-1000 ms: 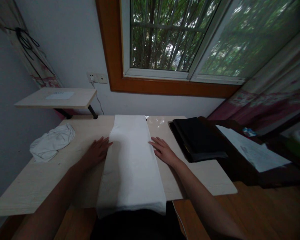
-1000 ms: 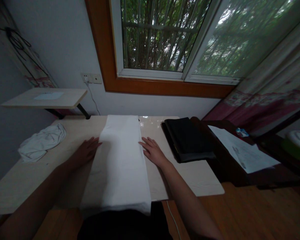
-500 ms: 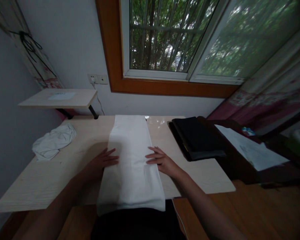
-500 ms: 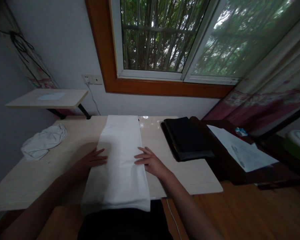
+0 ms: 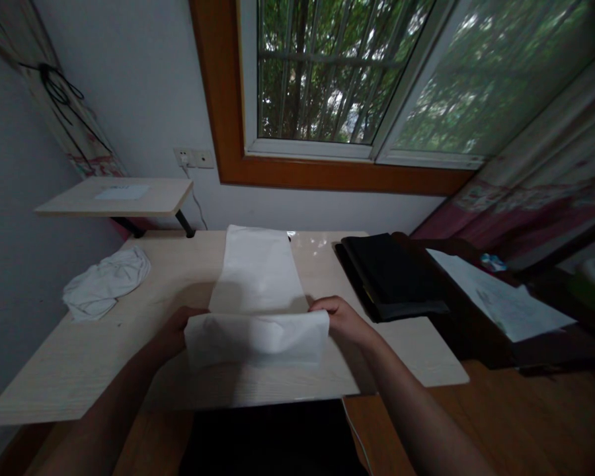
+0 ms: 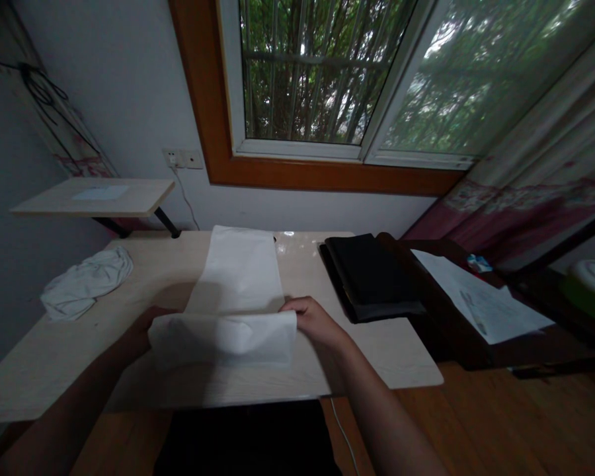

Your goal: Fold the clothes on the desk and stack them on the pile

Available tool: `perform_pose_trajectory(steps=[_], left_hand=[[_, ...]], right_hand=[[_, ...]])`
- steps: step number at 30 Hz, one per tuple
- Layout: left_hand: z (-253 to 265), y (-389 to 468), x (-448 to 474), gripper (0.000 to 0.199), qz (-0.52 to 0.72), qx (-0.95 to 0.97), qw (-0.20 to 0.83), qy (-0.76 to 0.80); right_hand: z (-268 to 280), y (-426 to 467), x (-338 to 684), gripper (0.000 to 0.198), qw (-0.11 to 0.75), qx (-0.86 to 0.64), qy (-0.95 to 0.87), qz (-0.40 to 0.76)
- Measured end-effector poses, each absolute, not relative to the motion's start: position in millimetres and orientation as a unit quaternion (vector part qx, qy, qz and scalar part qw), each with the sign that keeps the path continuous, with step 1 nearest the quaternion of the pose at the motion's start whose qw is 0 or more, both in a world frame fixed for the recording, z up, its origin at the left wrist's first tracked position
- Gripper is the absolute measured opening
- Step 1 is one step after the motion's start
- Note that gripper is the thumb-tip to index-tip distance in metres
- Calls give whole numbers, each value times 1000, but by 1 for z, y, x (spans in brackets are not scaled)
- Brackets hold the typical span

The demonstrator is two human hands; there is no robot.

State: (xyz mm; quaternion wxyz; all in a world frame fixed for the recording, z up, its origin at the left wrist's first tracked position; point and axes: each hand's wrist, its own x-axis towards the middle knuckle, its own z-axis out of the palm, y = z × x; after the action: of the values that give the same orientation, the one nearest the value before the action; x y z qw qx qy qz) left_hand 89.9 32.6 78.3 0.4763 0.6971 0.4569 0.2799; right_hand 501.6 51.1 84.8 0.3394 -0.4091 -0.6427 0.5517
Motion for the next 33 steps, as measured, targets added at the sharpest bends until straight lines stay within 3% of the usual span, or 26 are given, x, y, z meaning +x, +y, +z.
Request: perform_pose_trajectory(steps=[3,7,10,14,18,24,33], left_hand=[[78,54,101,38,373,570,494,539],[63,92,110,58,404,526,471,582],[41,108,108,71,395,538,409,622],[19,106,104,68,389,599,296,634],[19,97,102,68,323,626,267,658],[28,95,91,70,210,648,279,676],[62,25,91,93,111,687,430,575]], right_hand=[[82,74,486,28,401,-465,-566,550],[55,115,469,30,483,-505,-517,495],[28,133,470,37,460,-522,-575,429],[6,134,477,55,424,-549,-645,323],[6,127,478,60,385,-582,-678,231],[21,118,482,56,288,-618,-667,301],[37,62,506,79,234,-508,-709,431]])
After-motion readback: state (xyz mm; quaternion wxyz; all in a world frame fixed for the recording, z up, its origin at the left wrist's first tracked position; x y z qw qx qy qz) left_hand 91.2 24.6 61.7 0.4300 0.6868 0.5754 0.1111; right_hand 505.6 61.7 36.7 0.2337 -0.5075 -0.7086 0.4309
